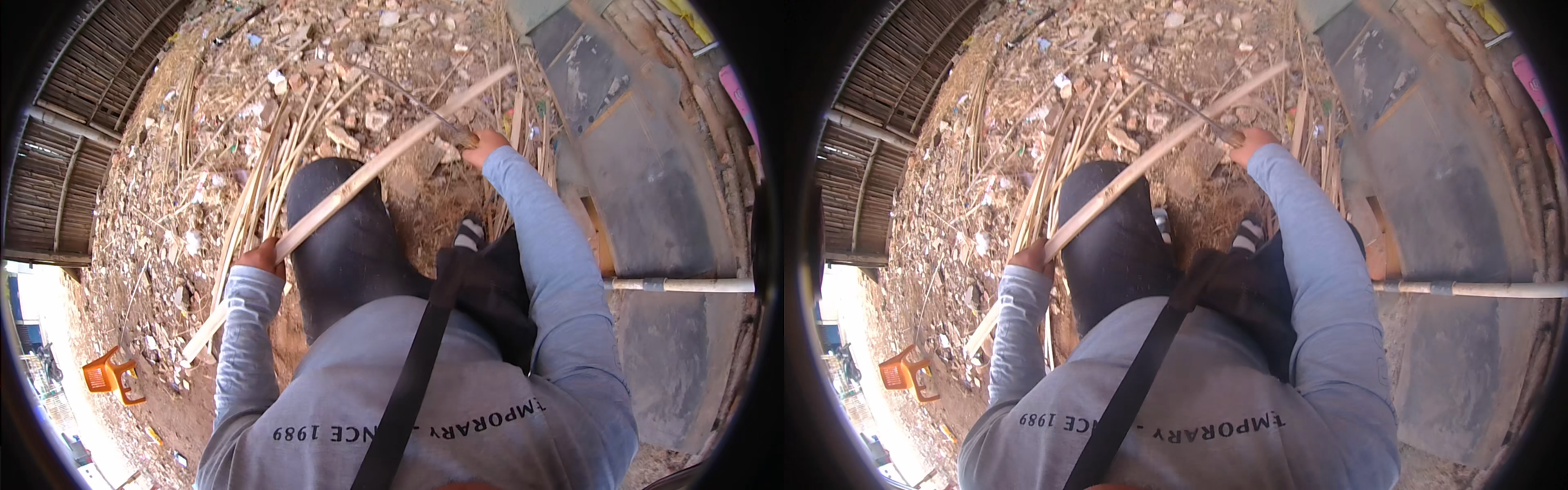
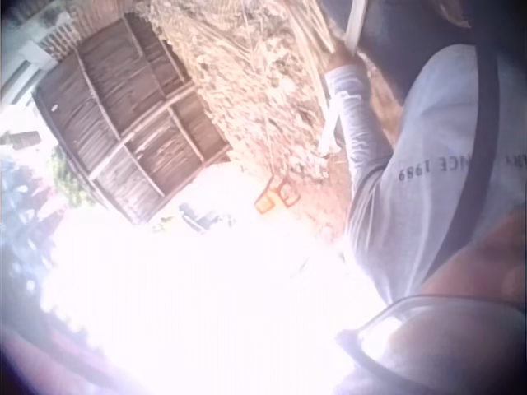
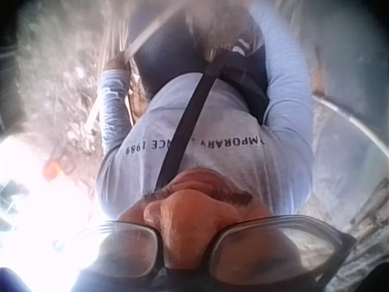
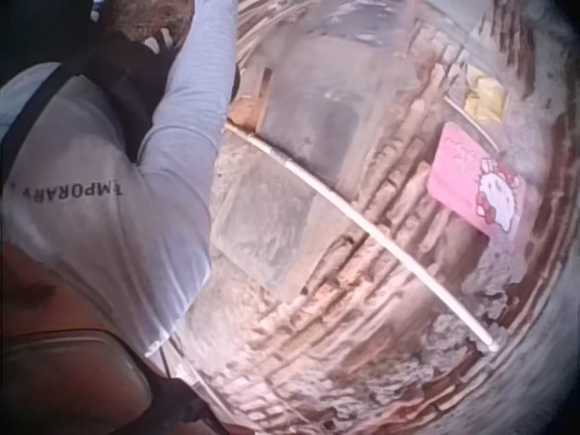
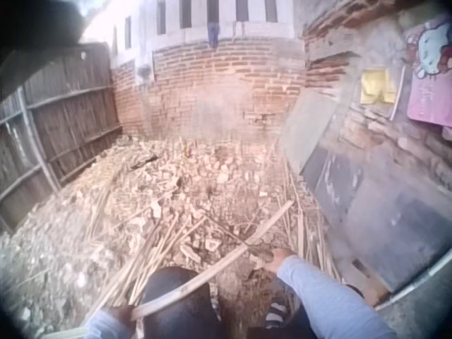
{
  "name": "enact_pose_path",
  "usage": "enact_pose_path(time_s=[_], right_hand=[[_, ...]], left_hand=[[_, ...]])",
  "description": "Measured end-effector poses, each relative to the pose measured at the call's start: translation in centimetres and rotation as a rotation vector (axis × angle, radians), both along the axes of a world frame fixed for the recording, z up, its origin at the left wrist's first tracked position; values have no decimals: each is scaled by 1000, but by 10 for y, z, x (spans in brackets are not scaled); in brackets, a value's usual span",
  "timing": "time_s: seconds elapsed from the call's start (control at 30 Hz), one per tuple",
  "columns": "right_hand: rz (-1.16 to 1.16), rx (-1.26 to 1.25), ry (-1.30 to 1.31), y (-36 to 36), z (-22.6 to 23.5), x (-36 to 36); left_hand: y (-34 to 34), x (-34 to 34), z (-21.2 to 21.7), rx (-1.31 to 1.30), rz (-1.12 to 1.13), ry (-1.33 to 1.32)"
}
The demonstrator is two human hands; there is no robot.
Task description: The person strips the outer layer from a length of bamboo using a knife, repeatedly scraping the blade along the surface.
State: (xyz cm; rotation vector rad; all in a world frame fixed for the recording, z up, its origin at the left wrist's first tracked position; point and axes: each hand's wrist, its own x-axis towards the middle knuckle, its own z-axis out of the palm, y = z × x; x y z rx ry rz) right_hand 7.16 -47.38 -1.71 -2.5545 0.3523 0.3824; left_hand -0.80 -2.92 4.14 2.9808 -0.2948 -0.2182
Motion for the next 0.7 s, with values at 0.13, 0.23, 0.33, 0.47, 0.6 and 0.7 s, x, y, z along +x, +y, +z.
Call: enact_pose_path(time_s=[0.13, 0.23, 0.33, 0.47, 0.6, 0.7], right_hand=[[-89, -135, 55, -12, 16, -5], [-29, -17, 28, 21, 29, -14], [205, -151, -87, 29, 25, -12], [-77, 12, -47, -12, 8, 5], [-38, -40, -106, 12, 20, -5], [256, -91, -133, 46, 35, -18]], left_hand=[[4, 10, 4, 49, -41, 69], [15, 9, -12, 62, -23, 94], [17, 2, -24, -20, 2, 86], [6, 10, -17, -44, -12, 64], [10, 5, -17, 35, -27, 45], [15, 0, -30, -94, -45, -74]])
